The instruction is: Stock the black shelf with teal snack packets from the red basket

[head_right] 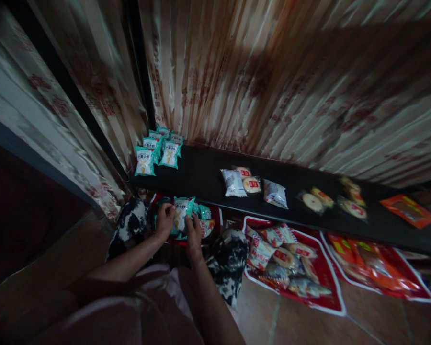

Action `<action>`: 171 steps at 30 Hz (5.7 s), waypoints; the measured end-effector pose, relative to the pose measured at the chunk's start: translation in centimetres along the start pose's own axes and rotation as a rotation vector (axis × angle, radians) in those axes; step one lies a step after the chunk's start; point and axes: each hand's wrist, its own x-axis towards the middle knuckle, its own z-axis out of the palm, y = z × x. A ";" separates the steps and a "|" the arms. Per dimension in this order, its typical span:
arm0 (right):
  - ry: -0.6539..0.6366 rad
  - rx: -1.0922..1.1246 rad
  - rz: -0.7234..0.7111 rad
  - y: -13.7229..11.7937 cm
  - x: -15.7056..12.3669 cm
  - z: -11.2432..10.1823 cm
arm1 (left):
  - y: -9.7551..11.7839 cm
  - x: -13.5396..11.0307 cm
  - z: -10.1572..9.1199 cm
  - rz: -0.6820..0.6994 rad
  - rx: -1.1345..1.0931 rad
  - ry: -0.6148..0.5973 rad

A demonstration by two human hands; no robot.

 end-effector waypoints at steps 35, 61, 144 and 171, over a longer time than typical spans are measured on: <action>0.066 -0.259 -0.337 -0.2 -1.3 -0.5 | 0.4 -1.5 -1.3 -0.140 -0.262 -0.211; 0.064 -0.606 -0.683 -0.2 -3.6 1.0 | 2.7 -2.2 -2.8 -0.310 -0.419 -0.292; 0.044 -0.382 -0.196 -0.5 -4.5 0.5 | 2.3 -3.3 -2.0 -0.192 -0.595 -0.210; -0.132 -0.351 -0.182 -1.7 -2.0 0.7 | 2.5 -1.8 -4.1 -0.267 -0.405 -0.179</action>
